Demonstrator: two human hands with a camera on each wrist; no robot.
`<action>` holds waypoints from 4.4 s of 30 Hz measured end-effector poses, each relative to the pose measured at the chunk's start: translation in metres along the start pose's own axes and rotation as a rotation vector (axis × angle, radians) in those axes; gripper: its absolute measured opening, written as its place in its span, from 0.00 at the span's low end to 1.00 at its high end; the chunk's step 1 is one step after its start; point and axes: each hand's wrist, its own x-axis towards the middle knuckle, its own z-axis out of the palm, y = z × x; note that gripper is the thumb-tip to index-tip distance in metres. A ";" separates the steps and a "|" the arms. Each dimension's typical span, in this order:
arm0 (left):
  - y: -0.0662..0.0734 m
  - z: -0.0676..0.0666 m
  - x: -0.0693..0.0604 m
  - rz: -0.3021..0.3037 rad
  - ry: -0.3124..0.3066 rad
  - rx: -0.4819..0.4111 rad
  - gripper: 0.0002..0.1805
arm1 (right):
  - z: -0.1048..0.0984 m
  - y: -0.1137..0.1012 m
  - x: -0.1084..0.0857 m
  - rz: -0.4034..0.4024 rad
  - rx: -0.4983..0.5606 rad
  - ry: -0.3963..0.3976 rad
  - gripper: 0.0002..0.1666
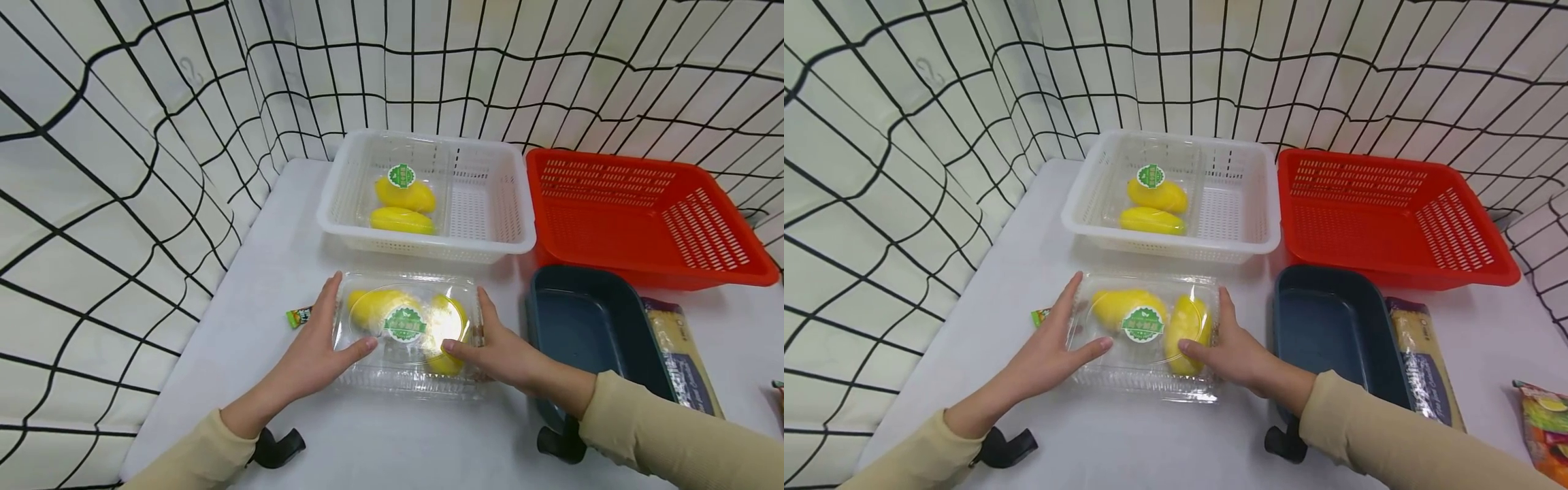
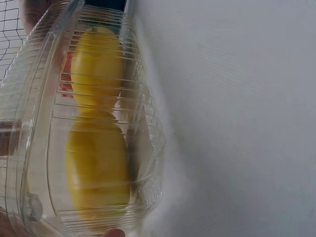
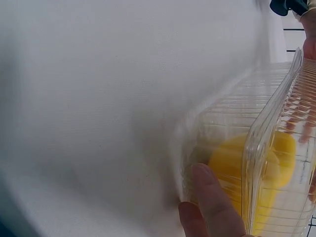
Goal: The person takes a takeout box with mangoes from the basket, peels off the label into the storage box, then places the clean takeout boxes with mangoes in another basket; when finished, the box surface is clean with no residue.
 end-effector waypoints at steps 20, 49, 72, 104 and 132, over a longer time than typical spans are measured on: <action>0.000 -0.001 0.002 0.012 -0.003 -0.017 0.60 | -0.001 0.002 0.001 -0.027 0.012 -0.012 0.68; 0.002 0.000 0.001 -0.008 -0.007 -0.012 0.61 | -0.026 -0.048 0.014 -0.655 -0.758 0.083 0.45; 0.001 0.000 0.000 -0.030 -0.007 -0.020 0.60 | 0.016 -0.072 0.051 -0.732 -1.186 -0.208 0.25; 0.002 -0.001 -0.001 -0.031 -0.007 -0.035 0.60 | 0.024 -0.088 0.065 -0.723 -1.190 -0.259 0.12; 0.001 0.000 0.000 -0.029 -0.002 -0.011 0.61 | 0.008 -0.080 0.053 -1.276 -1.592 -0.079 0.04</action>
